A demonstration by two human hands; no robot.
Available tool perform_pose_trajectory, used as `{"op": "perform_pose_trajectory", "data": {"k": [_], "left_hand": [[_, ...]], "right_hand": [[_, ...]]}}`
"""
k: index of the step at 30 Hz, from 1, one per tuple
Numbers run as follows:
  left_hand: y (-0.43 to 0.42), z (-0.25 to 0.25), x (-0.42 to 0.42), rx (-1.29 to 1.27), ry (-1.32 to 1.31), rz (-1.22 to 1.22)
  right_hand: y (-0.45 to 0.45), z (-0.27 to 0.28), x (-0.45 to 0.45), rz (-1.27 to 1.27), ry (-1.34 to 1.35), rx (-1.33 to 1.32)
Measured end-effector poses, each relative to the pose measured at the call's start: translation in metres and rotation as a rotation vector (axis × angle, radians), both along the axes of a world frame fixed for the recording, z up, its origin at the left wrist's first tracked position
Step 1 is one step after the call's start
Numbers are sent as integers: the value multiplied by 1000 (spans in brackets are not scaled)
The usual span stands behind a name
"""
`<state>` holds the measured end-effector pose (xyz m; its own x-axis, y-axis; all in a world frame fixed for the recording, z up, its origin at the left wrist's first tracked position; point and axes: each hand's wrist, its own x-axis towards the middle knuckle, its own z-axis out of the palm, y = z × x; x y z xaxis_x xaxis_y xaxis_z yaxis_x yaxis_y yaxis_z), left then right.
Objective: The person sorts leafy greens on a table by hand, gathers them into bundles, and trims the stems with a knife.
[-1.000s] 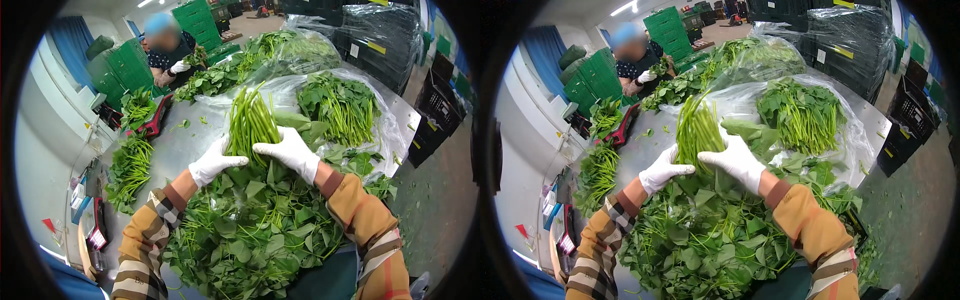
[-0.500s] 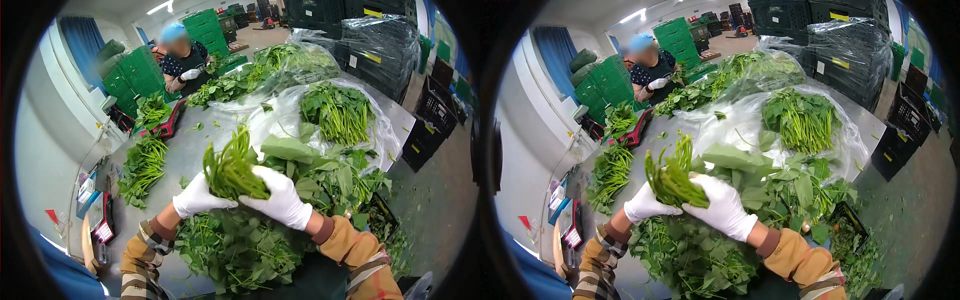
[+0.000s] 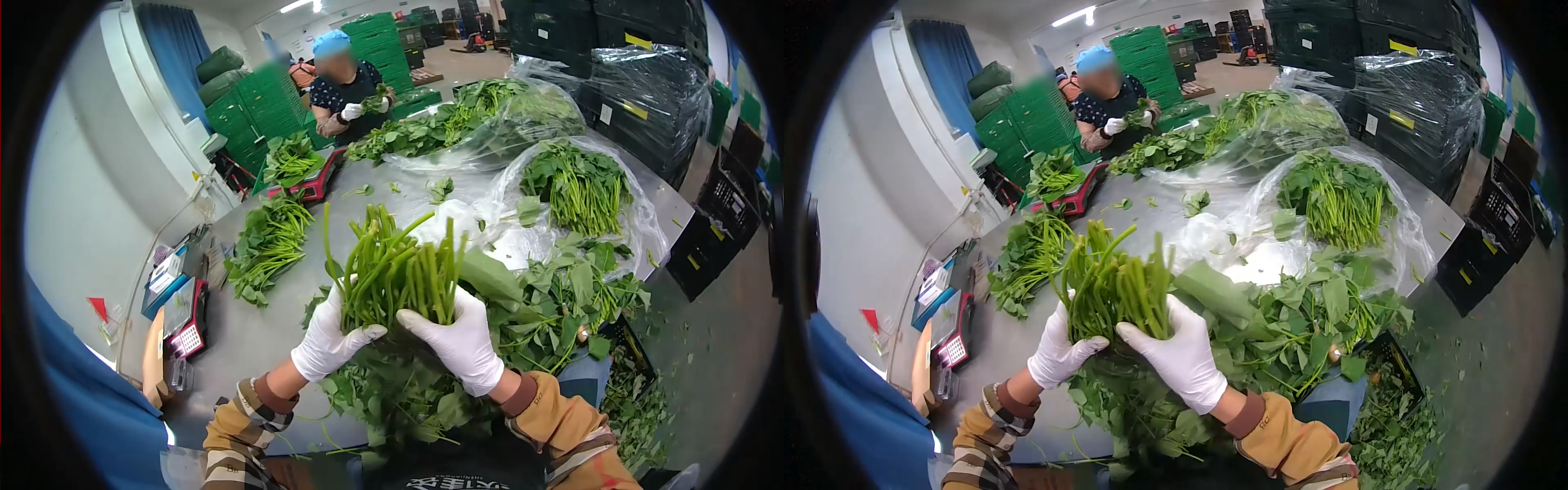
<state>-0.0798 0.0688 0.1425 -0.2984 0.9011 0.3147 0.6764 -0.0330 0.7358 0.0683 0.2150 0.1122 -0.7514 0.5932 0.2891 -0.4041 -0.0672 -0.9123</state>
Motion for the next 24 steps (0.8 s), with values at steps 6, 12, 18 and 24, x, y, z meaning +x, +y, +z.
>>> {"op": "perform_pose_trajectory", "data": {"k": [6, 12, 18, 24], "left_hand": [[-18, -35, 21, -7, -128, 17], [-17, -74, 38, 15, -262, 51], [-3, -68, 53, 87, -16, 147], [13, -76, 72, 6, 627, 175]], "right_hand": [[-13, -16, 9, 64, -8, -223], [-14, -37, 10, 35, -15, -214], [-2, -46, 20, 272, -90, -93], [-5, -58, 21, 151, -91, -289]]}}
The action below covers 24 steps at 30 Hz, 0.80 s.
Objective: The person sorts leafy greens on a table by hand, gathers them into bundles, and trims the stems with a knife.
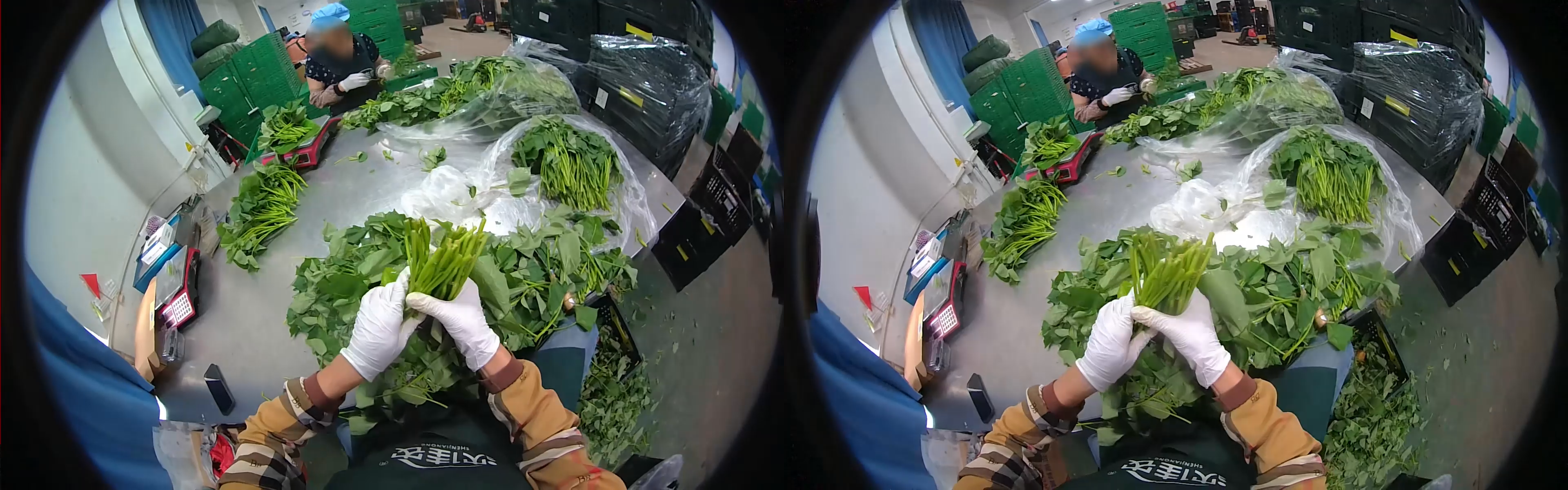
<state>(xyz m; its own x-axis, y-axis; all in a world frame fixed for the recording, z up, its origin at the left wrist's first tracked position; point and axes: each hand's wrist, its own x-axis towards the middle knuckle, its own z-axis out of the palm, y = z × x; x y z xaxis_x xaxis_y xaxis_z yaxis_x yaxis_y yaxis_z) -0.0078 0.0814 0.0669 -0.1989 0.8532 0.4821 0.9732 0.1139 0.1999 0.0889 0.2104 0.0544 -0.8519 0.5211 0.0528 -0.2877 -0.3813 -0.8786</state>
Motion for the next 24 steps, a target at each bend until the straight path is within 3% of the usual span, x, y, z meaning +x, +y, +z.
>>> {"op": "perform_pose_trajectory", "data": {"k": [3, 6, 10, 12, 14, 17, 20, 23, 24], "left_hand": [[2, 2, 9, -119, 68, 17], [2, 35, 16, -335, -104, -49], [-9, 52, -6, -392, -201, -288], [-8, 68, -4, -540, -186, -150], [-5, 71, 1, -469, -290, -115], [1, 71, -5, -349, -129, -106], [-1, 55, -15, -242, -172, -239], [3, 59, -14, -144, 128, -291], [4, 54, -17, -155, -91, -307]], "right_hand": [[3, -7, 7, -65, -2, -71], [6, -16, 11, -77, 49, -121], [5, -11, 20, -59, 23, -83], [3, -11, 21, -34, 32, -48], [1, -12, 21, -13, 48, 24], [-1, -18, 23, -8, 36, 107], [1, -15, 29, 8, 49, 148], [0, -17, 31, -8, 56, 209], [-1, -17, 31, -13, 55, 214]]}}
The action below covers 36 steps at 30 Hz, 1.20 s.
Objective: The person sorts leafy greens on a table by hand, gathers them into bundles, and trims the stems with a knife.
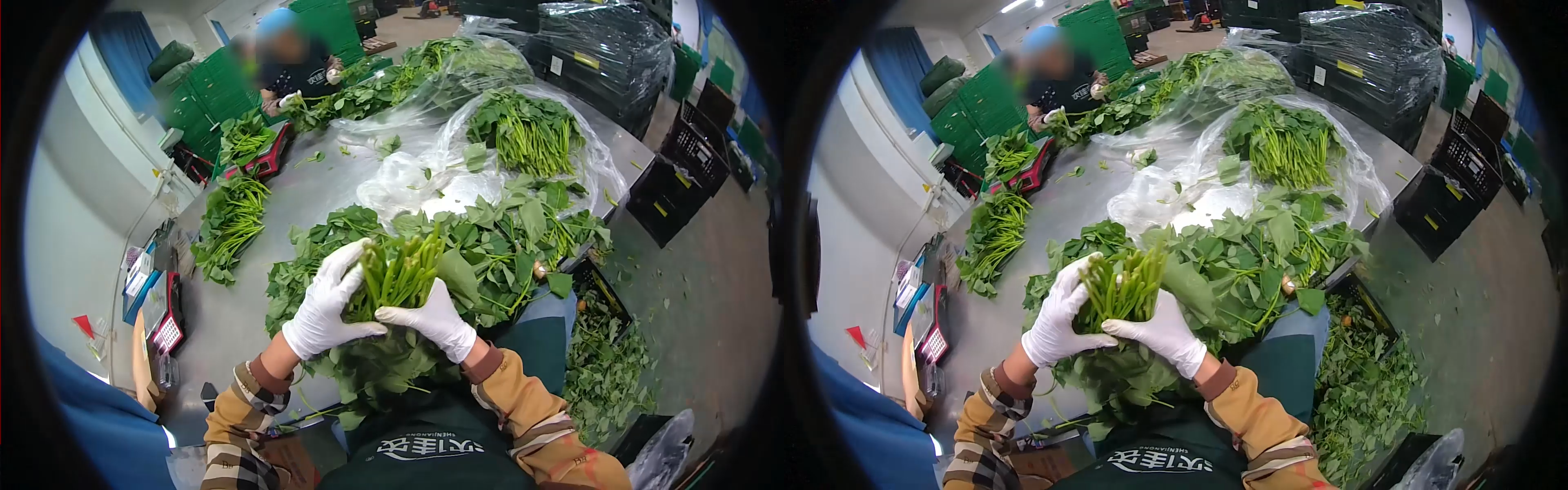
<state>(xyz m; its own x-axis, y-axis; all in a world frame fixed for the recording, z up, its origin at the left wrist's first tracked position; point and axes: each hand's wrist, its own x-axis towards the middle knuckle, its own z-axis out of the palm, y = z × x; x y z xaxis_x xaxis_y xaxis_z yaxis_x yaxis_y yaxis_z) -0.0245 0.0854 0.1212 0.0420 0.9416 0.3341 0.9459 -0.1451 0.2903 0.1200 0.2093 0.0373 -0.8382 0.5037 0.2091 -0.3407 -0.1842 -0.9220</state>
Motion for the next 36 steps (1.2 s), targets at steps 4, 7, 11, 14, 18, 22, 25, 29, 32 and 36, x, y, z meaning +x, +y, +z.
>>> {"op": "perform_pose_trajectory", "data": {"k": [4, 7, 11, 14, 18, 22, 25, 29, 32, 36], "left_hand": [[0, -33, -11, -353, -793, -82], [5, -31, -8, -216, -126, -58], [8, -22, -4, -165, 297, 17], [-7, -42, -7, -533, -931, -18], [-20, -109, -10, -156, -899, 33], [-22, -108, 8, 16, -600, 114], [-19, -109, 9, 48, -643, 124], [-15, -104, 5, 29, -903, 123], [-9, -90, 3, 27, -1216, 140], [7, -55, -15, 119, -1599, 167]], "right_hand": [[-10, -2, 0, 107, 30, 19], [-18, -8, -2, 96, 19, 91], [-16, 5, -8, -36, 54, 413], [-14, 8, -14, -94, 25, 509], [-12, -3, -23, -197, 12, 628], [-18, 4, -23, -228, 6, 615], [-21, 13, -25, -214, -105, 697], [-16, 38, -21, -213, -232, 914], [-7, 55, -26, -136, -167, 817], [-6, 90, -19, -158, 129, 599]]}}
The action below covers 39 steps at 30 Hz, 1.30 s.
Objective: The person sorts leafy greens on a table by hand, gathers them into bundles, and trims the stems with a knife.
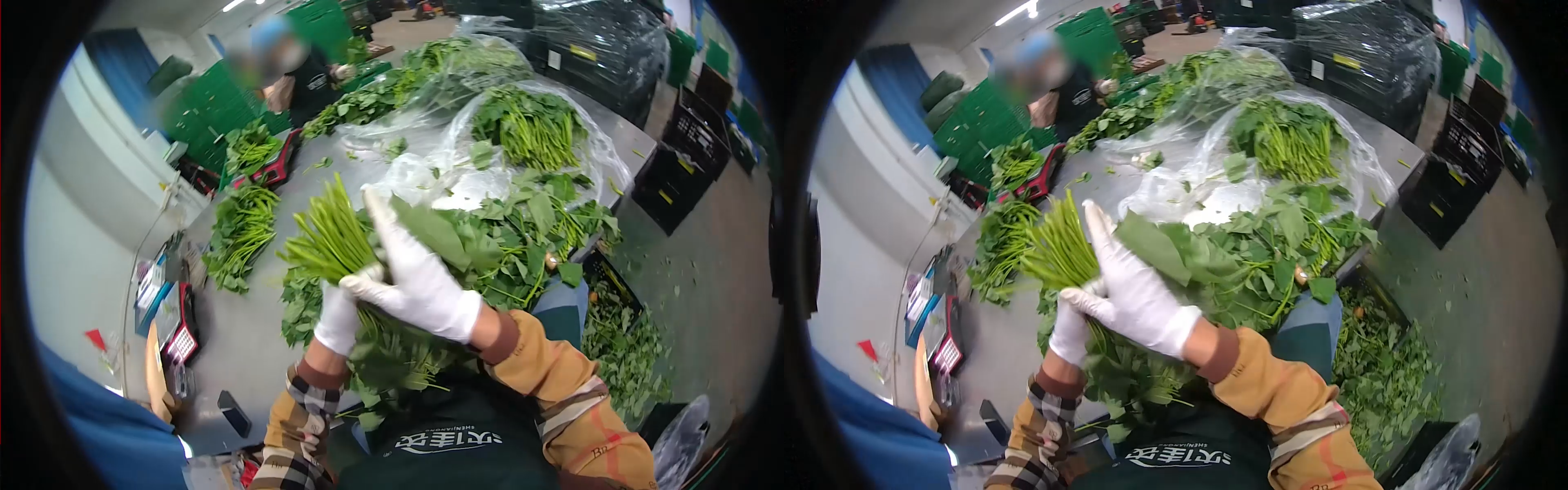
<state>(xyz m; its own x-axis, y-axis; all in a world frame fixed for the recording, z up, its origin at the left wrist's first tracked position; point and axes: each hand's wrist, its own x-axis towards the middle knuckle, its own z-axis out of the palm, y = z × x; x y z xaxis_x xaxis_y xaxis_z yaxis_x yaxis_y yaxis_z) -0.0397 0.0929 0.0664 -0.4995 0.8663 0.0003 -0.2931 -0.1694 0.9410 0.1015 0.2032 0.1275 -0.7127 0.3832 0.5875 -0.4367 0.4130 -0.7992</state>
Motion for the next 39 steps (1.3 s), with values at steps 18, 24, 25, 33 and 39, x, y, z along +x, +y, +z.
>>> {"op": "perform_pose_trajectory", "data": {"k": [18, 24, 25, 33, 39], "left_hand": [[-29, 54, -92, 331, -154, 303], [14, 84, -33, 229, -262, 264], [23, 85, -26, 185, -317, 270], [68, 86, -10, 35, 0, 166], [127, 86, 54, -133, 572, -160]], "right_hand": [[173, -174, 132, -929, -934, 403], [171, -163, 132, -840, -1090, 395], [175, -171, 135, -854, -1039, 371], [209, -208, 185, -965, -332, -235], [167, -141, 206, -871, 57, -481]]}}
